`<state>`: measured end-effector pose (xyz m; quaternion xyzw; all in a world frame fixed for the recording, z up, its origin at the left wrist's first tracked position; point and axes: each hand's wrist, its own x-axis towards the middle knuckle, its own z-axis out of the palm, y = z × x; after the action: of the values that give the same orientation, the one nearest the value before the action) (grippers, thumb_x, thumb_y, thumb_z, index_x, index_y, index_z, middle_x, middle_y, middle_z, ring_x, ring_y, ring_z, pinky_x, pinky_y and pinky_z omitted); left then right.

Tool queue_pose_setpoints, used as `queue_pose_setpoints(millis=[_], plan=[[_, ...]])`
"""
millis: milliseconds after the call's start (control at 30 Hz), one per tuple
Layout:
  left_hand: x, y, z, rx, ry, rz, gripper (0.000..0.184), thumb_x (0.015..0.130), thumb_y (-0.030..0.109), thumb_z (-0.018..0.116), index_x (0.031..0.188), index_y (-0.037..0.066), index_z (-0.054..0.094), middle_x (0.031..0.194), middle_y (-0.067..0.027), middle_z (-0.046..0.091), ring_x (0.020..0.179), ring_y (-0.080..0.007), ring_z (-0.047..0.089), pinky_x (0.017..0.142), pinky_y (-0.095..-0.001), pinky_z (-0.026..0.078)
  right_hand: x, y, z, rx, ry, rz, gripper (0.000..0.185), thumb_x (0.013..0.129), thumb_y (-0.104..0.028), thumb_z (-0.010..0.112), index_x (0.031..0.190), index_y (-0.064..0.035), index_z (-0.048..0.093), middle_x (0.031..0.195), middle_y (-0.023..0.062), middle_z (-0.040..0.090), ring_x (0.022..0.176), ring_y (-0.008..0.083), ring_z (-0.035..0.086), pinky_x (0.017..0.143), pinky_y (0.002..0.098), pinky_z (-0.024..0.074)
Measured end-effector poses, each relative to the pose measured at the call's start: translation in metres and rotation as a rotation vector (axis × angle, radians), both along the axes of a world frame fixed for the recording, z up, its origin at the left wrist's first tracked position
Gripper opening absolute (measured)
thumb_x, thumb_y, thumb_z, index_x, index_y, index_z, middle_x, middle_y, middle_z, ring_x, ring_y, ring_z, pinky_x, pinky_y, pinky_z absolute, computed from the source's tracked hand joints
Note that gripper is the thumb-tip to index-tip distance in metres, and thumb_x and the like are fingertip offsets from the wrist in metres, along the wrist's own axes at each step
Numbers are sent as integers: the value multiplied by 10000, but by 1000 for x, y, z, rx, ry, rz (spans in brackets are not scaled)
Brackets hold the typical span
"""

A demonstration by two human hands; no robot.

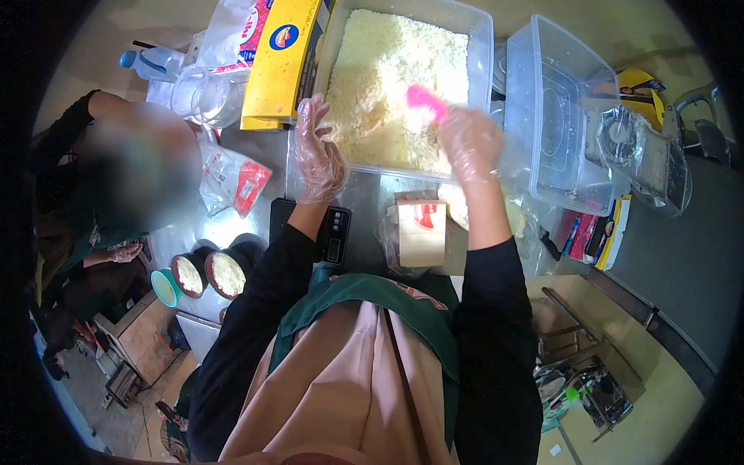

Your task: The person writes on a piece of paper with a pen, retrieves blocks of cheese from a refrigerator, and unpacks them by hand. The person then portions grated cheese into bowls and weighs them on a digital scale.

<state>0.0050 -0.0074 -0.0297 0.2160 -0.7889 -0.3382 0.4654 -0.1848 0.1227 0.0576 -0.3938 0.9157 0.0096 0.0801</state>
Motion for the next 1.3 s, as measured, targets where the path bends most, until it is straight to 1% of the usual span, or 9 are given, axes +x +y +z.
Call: queue_pose_setpoints(millis=[167,267,467,600,767,833,933,1133,1300], plan=[[1,1,4,-8,-6,-1,747,704,-127,366,1435,-5,276,1366,-189,459,1116,-298,572,801,-348,496,-24,-30,-50,-77,2,-94,281,880,-330,510,950,-133,698,922,154,676,876,358,632,780,448,499],[1,1,3,-9,-20,3,754,698,-130,365,1436,-5,273,1363,-192,460,1119,-300,572,801,-350,496,18,-42,-42,-231,-91,-25,240,854,-232,498,843,-93,694,865,170,681,821,324,665,734,432,518],[2,2,2,26,-13,-14,754,700,-131,357,1438,-1,270,1368,-194,455,1142,-300,564,816,-353,489,-27,-33,-14,-1,202,-25,217,850,-189,501,847,-68,681,819,161,674,790,290,674,669,418,530],[3,2,0,50,-26,-28,744,711,-125,354,1438,11,272,1385,-187,442,1161,-296,556,825,-351,484,-72,-64,-79,-40,197,-68,240,869,-224,501,921,-74,681,885,157,679,806,316,672,689,422,534],[5,1,2,109,-36,-47,740,728,-122,351,1444,43,261,1396,-178,432,1171,-301,550,840,-359,482,-35,-77,-29,-88,-3,81,270,888,-269,474,905,-107,690,974,135,681,909,345,646,773,421,519],[6,1,2,112,-47,-52,747,725,-127,354,1443,57,262,1392,-182,436,1181,-311,543,858,-370,483,-71,-81,-23,-75,79,-312,275,884,-260,470,879,-99,693,963,137,683,942,316,643,783,414,517],[5,2,-2,126,-20,-63,720,767,-127,315,1461,40,218,1383,-180,444,1177,-284,539,844,-348,469,-143,-90,-87,239,228,-61,313,897,-257,428,1080,-176,668,1076,143,664,1016,325,631,904,427,478],[7,2,8,193,-70,-87,722,755,-131,312,1452,39,235,1387,-174,438,1179,-287,540,854,-351,469,-111,-134,-70,-241,88,117,326,902,-308,479,1134,-156,651,1098,188,646,1029,343,619,907,421,479],[8,2,10,173,-99,-77,733,732,-143,314,1439,46,261,1387,-172,439,1184,-283,544,841,-343,478,-68,-140,-33,-77,-134,161,326,906,-342,489,1102,-139,653,1112,158,643,1037,339,607,909,418,479]])
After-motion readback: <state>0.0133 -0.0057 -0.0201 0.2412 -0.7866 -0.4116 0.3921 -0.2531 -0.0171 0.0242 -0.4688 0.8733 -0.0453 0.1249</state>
